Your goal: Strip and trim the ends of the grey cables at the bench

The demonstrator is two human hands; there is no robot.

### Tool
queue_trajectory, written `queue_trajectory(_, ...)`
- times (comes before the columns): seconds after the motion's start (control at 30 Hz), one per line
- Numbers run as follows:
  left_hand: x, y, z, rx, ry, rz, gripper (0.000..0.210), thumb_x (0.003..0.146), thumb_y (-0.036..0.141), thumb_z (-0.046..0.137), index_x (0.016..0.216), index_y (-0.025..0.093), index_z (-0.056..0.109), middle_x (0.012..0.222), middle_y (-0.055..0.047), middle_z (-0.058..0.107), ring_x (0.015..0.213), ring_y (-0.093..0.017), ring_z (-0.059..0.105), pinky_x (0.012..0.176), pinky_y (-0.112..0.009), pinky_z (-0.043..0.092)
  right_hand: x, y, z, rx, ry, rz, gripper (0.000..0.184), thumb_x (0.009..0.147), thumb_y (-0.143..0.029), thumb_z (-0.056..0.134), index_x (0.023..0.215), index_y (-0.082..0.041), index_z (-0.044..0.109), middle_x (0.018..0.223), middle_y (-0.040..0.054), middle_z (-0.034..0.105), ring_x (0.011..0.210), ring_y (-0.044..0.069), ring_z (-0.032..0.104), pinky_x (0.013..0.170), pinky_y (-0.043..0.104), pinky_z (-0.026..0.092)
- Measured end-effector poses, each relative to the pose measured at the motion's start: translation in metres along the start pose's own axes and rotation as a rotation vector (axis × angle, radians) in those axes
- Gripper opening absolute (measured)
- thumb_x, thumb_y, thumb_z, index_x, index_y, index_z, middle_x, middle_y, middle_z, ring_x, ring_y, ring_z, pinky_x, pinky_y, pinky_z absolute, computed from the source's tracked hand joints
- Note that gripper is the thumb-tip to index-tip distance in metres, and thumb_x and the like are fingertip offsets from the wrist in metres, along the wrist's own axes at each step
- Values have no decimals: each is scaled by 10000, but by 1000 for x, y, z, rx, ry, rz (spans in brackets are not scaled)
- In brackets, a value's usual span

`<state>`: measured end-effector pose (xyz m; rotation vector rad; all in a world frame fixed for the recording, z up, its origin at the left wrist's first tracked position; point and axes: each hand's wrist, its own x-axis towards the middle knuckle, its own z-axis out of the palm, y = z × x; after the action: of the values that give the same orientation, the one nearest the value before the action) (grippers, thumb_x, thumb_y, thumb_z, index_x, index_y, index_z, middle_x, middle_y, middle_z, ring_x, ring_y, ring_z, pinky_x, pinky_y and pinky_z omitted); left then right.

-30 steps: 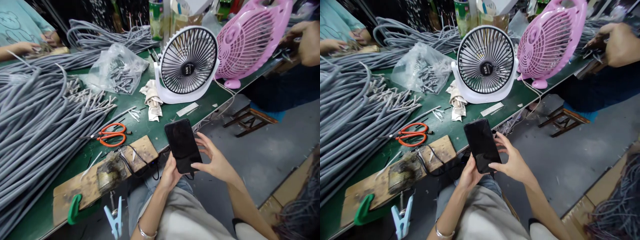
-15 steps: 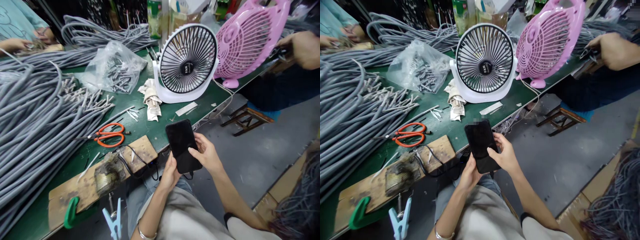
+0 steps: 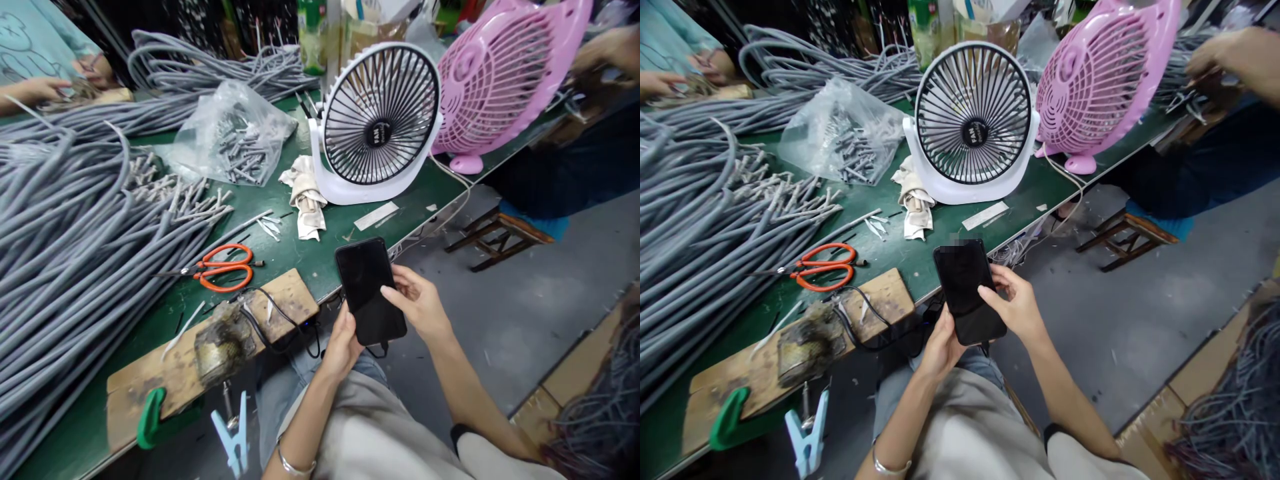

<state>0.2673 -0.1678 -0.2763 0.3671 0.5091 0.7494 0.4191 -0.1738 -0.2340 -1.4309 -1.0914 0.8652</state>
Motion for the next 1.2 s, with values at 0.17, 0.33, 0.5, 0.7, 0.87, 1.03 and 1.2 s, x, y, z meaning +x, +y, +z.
queue_trajectory(0.17,2,-3,-1,12,3,35,473,763,414,618,1210,320,498,1260,-38,545,1231,-253,417,981,-431,375,-1,-4,13,-189,101,-20,530,649,-341,709,1117,-190,512,956,55,641,876,203,600,785,337,478)
queue_trajectory(0.33,2,-2,1,28,14,38,472,760,421,618,1207,320,506,1284,-39,522,1229,-262,417,971,-429,386,-3,-7,12,-249,47,8,673,620,-334,722,1212,-194,434,1072,78,614,980,234,580,841,364,471)
queue_trajectory(0.5,0,-1,3,30,15,24,479,758,429,617,1209,315,505,1276,-46,528,1229,-266,416,965,-441,390,-5,-4,-1,-207,-105,13,779,619,-246,719,1304,-199,352,1152,87,579,1061,242,544,905,378,439)
queue_trajectory(0.7,-1,0,4,18,12,24,477,770,413,608,1225,333,487,1266,-35,539,1212,-255,439,970,-437,389,-10,-7,8,-218,-64,53,920,558,-278,773,1335,-236,283,1199,77,542,1085,251,526,918,385,440)
queue_trajectory(0.87,-3,2,5,11,4,5,504,761,414,619,1236,332,471,1261,-38,542,1195,-258,457,961,-447,397,-13,-8,2,-119,-138,55,869,629,-254,723,1356,-207,248,1187,90,547,1086,245,531,932,388,434)
queue_trajectory(1.03,-4,2,5,9,6,-5,503,768,405,615,1242,330,465,1273,-35,532,1201,-257,451,965,-442,394,-15,-8,-2,-75,-167,2,776,682,-201,657,1350,-202,261,1210,94,537,1112,245,514,957,399,410)
queue_trajectory(1.2,-4,3,6,25,-2,-12,599,755,414,626,1301,337,393,1283,-46,523,1212,-262,438,959,-438,398,-14,-3,-3,-12,-186,5,749,720,-237,633,1361,-191,249,1178,98,558,1108,248,520,961,410,409)
